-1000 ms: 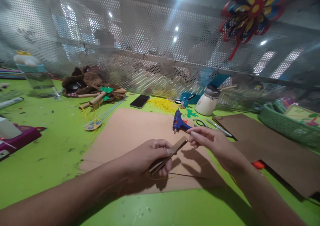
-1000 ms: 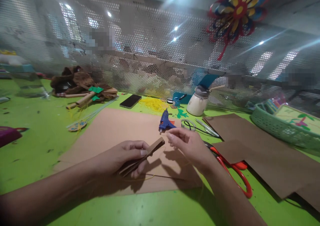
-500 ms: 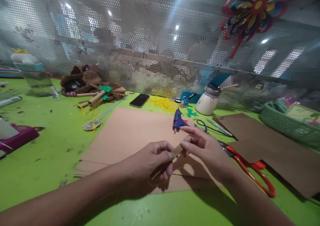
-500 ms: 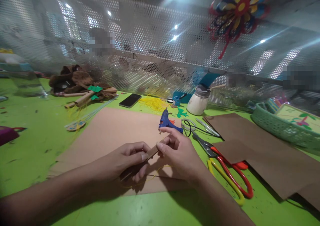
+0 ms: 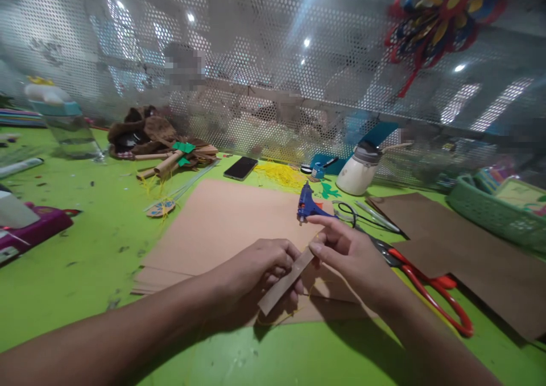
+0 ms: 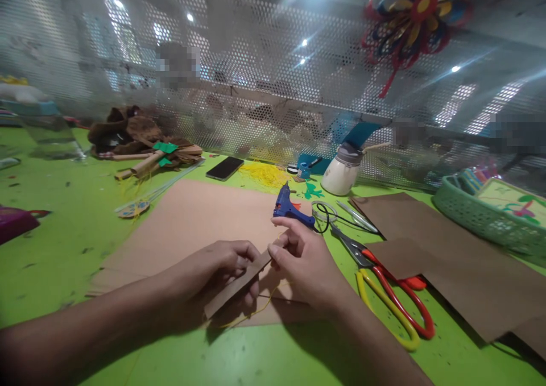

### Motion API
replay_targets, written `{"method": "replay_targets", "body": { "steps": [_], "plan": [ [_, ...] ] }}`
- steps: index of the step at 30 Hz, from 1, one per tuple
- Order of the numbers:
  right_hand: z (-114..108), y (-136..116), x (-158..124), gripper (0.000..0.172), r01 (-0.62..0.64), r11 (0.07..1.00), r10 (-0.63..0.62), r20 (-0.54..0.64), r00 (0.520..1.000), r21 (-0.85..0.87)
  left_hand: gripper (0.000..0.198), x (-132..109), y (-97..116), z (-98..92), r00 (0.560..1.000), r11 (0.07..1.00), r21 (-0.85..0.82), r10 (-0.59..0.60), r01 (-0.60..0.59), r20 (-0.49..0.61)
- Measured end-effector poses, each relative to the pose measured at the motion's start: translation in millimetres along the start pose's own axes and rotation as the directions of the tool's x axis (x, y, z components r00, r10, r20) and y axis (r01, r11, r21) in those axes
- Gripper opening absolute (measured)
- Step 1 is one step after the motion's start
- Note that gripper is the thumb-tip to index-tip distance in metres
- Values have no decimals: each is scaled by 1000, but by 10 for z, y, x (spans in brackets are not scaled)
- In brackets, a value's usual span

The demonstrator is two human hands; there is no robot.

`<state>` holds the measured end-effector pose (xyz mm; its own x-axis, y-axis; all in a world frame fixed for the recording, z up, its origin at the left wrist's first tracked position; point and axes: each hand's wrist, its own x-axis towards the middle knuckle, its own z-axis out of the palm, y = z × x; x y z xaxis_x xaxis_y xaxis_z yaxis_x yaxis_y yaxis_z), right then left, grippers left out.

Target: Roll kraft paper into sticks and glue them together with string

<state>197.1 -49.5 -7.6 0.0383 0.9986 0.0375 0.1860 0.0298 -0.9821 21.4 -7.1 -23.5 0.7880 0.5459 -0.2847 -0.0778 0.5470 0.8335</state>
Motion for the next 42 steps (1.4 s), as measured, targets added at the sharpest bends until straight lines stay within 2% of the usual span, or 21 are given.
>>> {"method": "replay_targets", "body": {
  "steps": [5, 11, 18, 22, 28, 33, 38, 42],
  "plan": [
    [6, 26, 1, 40, 24, 998, -23, 16, 1000, -60, 13, -5, 34, 19, 999, 999, 53, 4, -2, -42],
    [20, 36, -5, 36, 96, 983, -88, 53, 995, -155, 24, 22, -11, -18, 995, 978, 200, 77, -62, -70],
    [-117, 68, 44, 29, -26, 999, 27, -14, 1000, 38, 21, 48, -38, -74, 992, 959, 283, 68, -35, -108],
    [-82, 68, 40, 33, -19, 998, 21, -45, 999, 56, 22, 41, -16, -65, 991, 964, 260, 76, -45, -109],
    [23, 58, 23, 32, 22, 998, -18, -72, 997, 52, 21, 25, 31, -1, 984, 913, 402, 127, -67, -124],
    [-49, 149, 64, 33, -8, 994, 13, -44, 999, 111, 21, 24, 30, 4, 985, 931, 363, 97, -40, -140],
    [-60, 151, 76, 34, -70, 977, 87, -79, 993, 203, 22, 72, 54, -54, 982, 925, 376, 109, -45, -151],
    [76, 107, 29, 42, -93, 977, 108, -70, 992, 189, 19, 102, 119, -53, 950, 962, 214, 215, -167, -227]
  ]
}}
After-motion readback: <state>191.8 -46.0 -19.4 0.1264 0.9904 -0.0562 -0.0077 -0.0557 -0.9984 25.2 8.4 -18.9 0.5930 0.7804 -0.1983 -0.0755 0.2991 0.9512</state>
